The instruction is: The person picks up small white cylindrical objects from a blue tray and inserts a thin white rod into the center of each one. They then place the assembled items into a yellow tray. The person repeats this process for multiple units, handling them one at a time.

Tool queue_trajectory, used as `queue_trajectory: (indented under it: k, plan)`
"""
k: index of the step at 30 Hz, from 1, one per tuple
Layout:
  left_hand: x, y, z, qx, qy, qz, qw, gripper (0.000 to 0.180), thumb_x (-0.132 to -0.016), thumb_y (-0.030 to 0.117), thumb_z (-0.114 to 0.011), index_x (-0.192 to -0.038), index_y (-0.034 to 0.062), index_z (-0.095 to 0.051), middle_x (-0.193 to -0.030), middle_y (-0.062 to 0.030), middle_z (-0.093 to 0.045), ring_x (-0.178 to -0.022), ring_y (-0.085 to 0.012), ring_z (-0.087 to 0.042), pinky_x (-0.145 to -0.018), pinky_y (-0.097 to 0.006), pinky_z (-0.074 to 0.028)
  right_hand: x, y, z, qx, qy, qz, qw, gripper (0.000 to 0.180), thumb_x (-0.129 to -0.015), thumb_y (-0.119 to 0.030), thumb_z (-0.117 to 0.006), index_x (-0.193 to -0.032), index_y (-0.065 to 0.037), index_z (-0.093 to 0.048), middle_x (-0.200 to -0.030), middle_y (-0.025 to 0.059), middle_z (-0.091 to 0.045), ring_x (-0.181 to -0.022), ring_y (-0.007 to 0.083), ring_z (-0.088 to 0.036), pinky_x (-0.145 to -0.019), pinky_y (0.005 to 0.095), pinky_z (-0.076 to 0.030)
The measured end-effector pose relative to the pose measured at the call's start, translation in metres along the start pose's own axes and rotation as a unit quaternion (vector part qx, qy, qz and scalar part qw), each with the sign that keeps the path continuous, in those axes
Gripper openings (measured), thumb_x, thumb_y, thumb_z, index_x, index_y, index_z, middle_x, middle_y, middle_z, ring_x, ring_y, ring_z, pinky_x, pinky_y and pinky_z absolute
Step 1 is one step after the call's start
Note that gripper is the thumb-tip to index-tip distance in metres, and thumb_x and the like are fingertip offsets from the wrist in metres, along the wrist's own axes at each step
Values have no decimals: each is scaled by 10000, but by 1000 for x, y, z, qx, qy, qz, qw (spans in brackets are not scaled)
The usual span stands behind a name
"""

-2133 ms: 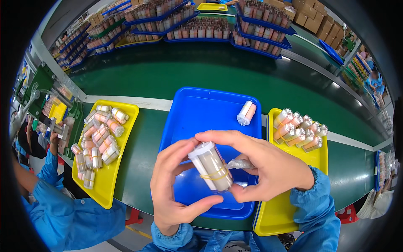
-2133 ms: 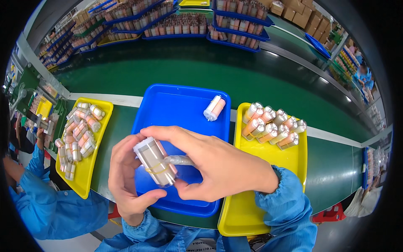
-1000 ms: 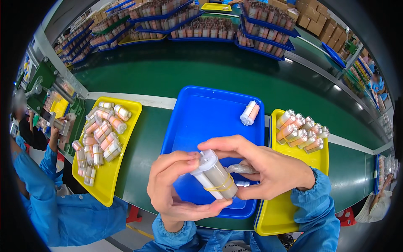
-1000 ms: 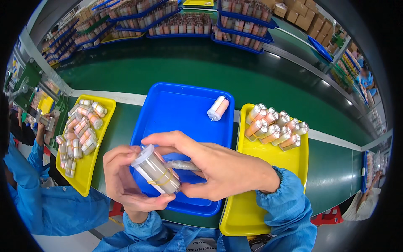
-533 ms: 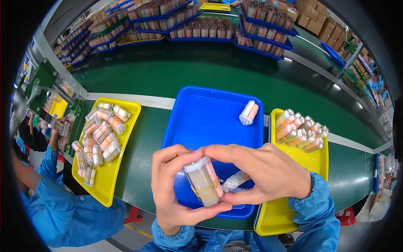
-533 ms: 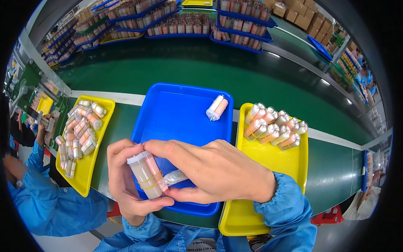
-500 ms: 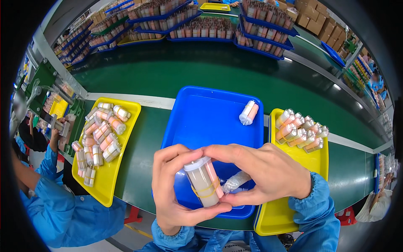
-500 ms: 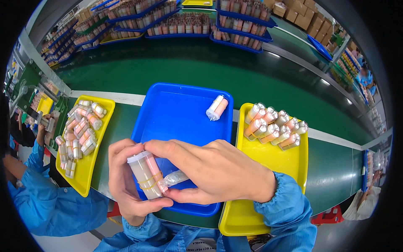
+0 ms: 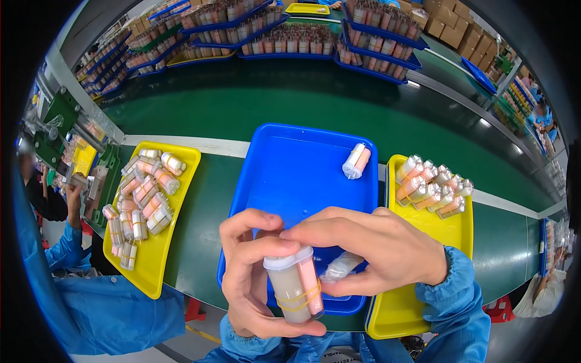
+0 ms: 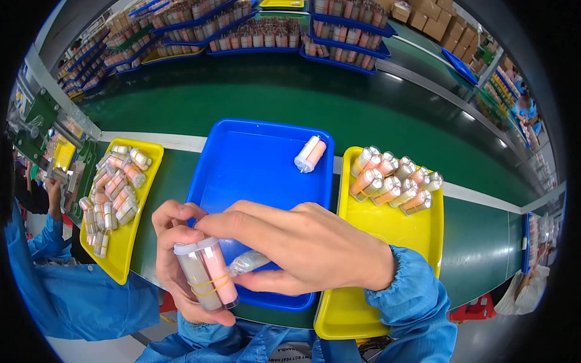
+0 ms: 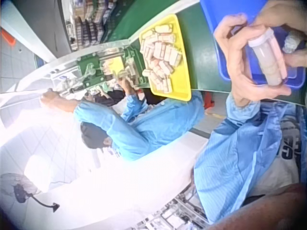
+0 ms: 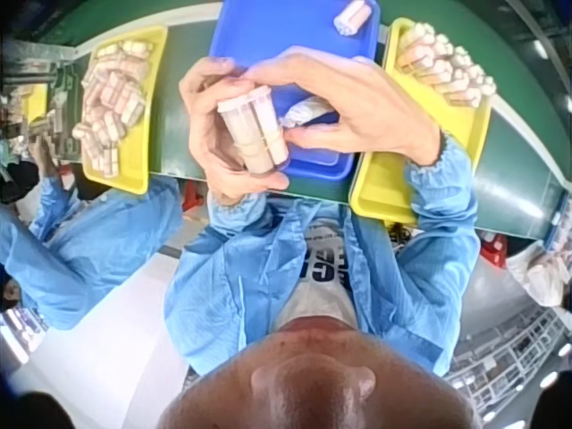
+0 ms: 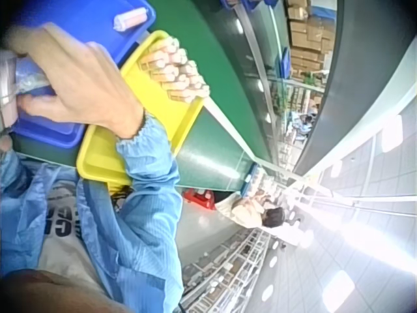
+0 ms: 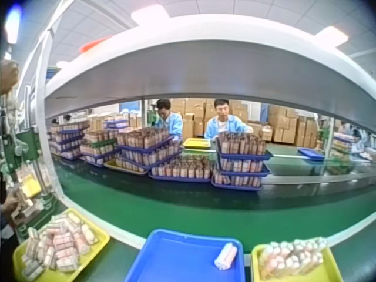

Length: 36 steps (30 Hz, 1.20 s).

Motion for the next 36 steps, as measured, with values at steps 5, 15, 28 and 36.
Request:
queue_trajectory:
  k: [5,15,28,36]
  plan:
    - [3,-1,2,-25,-27,25,999,921,-417,334,-975,-1190,33,-575,-1229,-146,-373,-1043,-232,-490,-891,-334,-431,2,0,3,-20,4,-2,1000,610,-781,-125,-690,-1352,-123,-474,-1106,65,-615,-785,301,-640,-564,355,-523]
    - [13,-14,-7,370,15,162,915,1034,-579,82,-874,-1416,-128,-303,-1357,-258,-410,-1246,-341,-470,-1012,-425,-418,0,-10,15,-108,60,-21,992,582,-736,-20,-767,-1286,-48,-579,-1073,79,-662,-582,104,-471,-500,226,-371]
    - [20,-26,-44,728,-12,302,615,854,-721,12,-506,-1490,-59,-143,-1377,-262,-362,-1201,-360,-457,-1000,-514,-400,1,2,9,-184,47,-78,979,473,-772,37,-515,-1237,-38,-562,-986,95,-657,-728,160,-670,-611,239,-502]
    - [26,-21,-69,766,-44,317,557,735,-723,85,-515,-1405,-47,-276,-1353,-207,-375,-1148,-294,-427,-899,-455,-390,7,15,6,-237,-29,-138,961,420,-756,29,-459,-1157,-31,-568,-950,82,-658,-702,157,-658,-613,261,-504]
Point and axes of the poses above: each hand's wrist, its own x-axis away from the middle knuckle, its own z-axis out of the back of the hand, y = z × x, the point moved 7 cm from there along -x, towards the middle knuckle
